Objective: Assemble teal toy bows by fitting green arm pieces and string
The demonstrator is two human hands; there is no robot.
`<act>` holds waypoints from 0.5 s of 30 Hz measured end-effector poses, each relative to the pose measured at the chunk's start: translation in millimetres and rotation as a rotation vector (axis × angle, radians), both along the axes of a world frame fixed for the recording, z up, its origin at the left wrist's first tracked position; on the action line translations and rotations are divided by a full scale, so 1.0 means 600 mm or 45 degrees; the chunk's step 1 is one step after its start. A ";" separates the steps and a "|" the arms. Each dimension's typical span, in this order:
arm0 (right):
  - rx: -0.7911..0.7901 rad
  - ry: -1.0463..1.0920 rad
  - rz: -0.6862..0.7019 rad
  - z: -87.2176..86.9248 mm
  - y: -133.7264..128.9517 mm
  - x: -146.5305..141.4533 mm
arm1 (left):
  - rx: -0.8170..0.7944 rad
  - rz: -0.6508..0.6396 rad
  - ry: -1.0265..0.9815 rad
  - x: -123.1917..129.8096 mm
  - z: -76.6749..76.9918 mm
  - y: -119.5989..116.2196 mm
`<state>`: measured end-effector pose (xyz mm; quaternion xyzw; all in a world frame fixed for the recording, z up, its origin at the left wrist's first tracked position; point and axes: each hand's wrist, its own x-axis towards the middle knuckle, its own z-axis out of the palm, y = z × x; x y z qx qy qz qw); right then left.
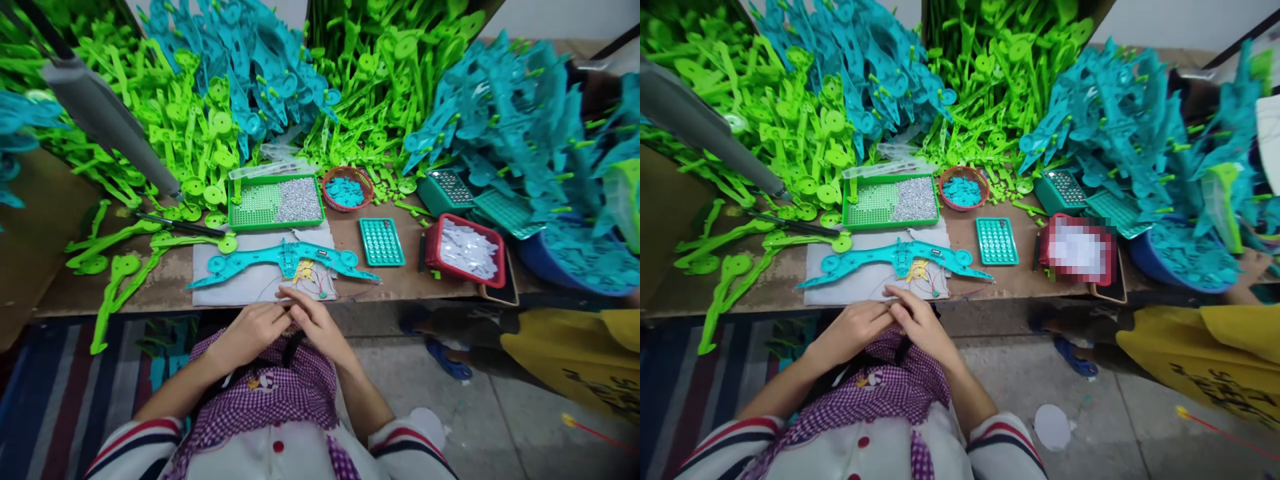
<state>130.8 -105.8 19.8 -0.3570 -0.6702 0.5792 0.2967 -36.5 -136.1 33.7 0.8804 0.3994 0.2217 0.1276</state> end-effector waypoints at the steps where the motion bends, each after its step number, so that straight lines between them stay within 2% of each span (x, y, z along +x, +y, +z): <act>1: -0.126 0.074 0.050 -0.006 -0.002 -0.001 | 0.076 -0.015 -0.026 -0.007 0.008 -0.002; 3: -0.307 0.198 0.122 -0.015 -0.009 -0.001 | 0.213 -0.048 -0.095 -0.019 0.020 -0.002; 6: -0.504 0.319 0.122 -0.020 -0.017 -0.006 | 0.353 -0.055 -0.179 -0.025 0.030 0.004; 10: -0.766 0.445 0.202 -0.020 -0.017 -0.010 | 0.412 -0.024 -0.283 -0.021 0.029 0.007; 13: -0.684 0.317 0.183 -0.018 -0.009 0.002 | 0.367 0.033 -0.350 -0.018 0.019 0.002; 15: -0.438 0.073 0.197 -0.012 -0.004 0.015 | 0.231 0.093 -0.403 -0.016 0.010 -0.001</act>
